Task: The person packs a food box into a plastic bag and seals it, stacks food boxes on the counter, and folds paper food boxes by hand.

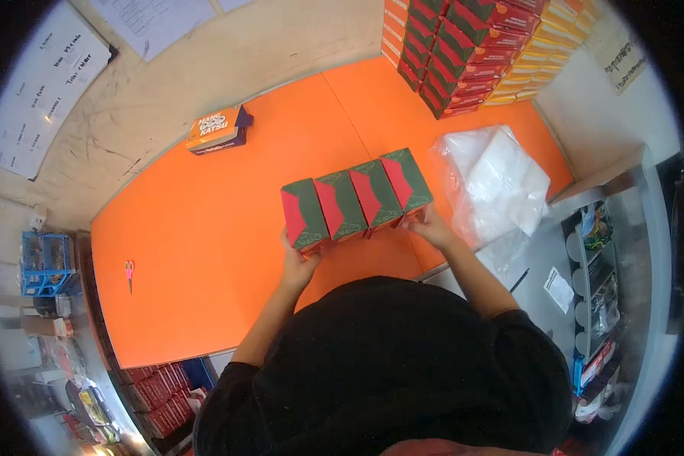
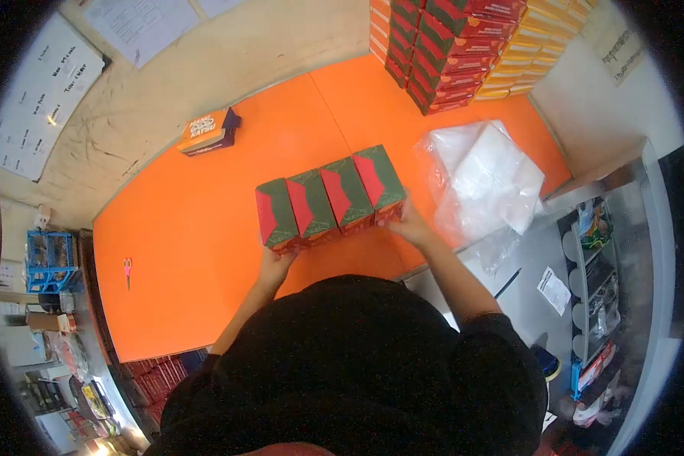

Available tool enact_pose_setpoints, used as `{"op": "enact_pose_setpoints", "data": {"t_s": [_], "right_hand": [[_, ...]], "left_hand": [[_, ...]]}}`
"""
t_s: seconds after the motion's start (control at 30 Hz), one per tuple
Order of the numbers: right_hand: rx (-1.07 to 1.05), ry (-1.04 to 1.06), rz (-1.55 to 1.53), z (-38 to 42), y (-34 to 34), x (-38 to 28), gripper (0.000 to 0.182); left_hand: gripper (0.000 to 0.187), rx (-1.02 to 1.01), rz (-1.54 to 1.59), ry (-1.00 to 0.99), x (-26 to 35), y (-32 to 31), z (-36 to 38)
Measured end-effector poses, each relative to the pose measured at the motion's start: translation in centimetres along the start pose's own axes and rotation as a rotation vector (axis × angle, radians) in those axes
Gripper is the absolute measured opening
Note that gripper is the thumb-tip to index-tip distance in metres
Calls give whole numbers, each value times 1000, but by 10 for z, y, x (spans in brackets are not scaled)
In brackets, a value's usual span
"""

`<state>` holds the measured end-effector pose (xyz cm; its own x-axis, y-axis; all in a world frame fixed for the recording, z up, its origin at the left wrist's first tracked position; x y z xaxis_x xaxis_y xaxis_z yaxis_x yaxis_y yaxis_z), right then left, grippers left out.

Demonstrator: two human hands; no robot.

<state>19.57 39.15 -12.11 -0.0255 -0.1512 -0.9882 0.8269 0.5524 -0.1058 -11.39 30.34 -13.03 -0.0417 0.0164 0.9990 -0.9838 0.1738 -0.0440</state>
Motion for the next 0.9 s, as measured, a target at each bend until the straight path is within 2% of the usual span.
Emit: {"op": "enact_pose_setpoints", "data": {"t_s": [0.07, 0.1, 0.13, 0.2, 0.23, 0.27, 0.3, 0.33, 0.37, 0.4, 0.43, 0.47, 0.5, 0.6, 0.63, 0.7, 0.73, 0.77, 0.8, 0.83, 0.9], "right_hand": [[-10, 201, 188, -4, -11, -10, 81], [-10, 209, 194, -5, -14, -8, 81], [109, 240, 305, -4, -11, -9, 76], [242, 278, 414, -11, -4, -22, 73], [296, 173, 359, -13, 0, -32, 66], [348, 65, 301, -13, 2, -42, 62], [355, 66, 297, -12, 0, -63, 62], [275, -156, 313, -14, -6, -74, 56], [189, -373, 327, -15, -8, -73, 53], [192, -365, 322, -19, -6, -63, 53], [149, -403, 422, -24, -5, -41, 48], [107, -435, 526, -30, -4, -30, 43], [73, -483, 434, -32, -9, -33, 42], [140, -521, 468, -38, -7, -77, 38], [147, -512, 465, -48, 1, -72, 38], [296, 135, 252, -75, 20, -81, 44], [296, 138, 243, -90, 29, -74, 44], [316, 12, 21, -113, 41, -58, 45], [331, -115, -204, -135, 48, -42, 46], [328, -105, -219, -158, 53, -36, 46], [330, 159, -867, -212, 61, -28, 41]], "left_hand": [[75, 2, 58, -20, 1, -4, -1], [73, 16, 114, -51, 17, -8, -3], [73, 12, 111, -62, 38, -10, -6], [62, 112, -91, -102, 88, -8, -12], [62, 102, -95, -105, 108, -4, -17], [52, 78, -200, 9, 121, 3, -24], [45, 55, -305, 124, 125, 11, -31], [45, 50, -310, 124, 125, 16, -39], [45, -17, -502, 295, 112, 20, -47], [48, -82, -696, 464, 99, 25, -54], [48, -80, -706, 457, 83, 29, -57], [50, -118, -604, 493, 56, 32, -55], [52, -157, -503, 525, 42, 34, -55], [51, -163, -478, 587, 40, 42, -72], [51, -166, -488, 579, 58, 43, -90], [49, -90, -768, 321, 148, 35, -136], [49, -8, -847, 201, 188, 24, -156], [48, 74, -926, 80, 225, 9, -177], [47, 62, -1050, -44, 251, -6, -202], [46, 48, -1174, -175, 273, -22, -227], [46, 38, -1391, -199, 295, -52, -281]]}}
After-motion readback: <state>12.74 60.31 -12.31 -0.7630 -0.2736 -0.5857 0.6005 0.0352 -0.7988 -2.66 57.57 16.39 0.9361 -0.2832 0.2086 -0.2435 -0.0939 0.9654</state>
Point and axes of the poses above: each hand's wrist, its own z-axis away from the middle knuckle, its own y-axis out of the back of the hand, x = y × z, the point moved 6 cm from there along -z, towards the middle knuckle, and after that the axes turned 8 degrees about -x, right-handed, at the moved point
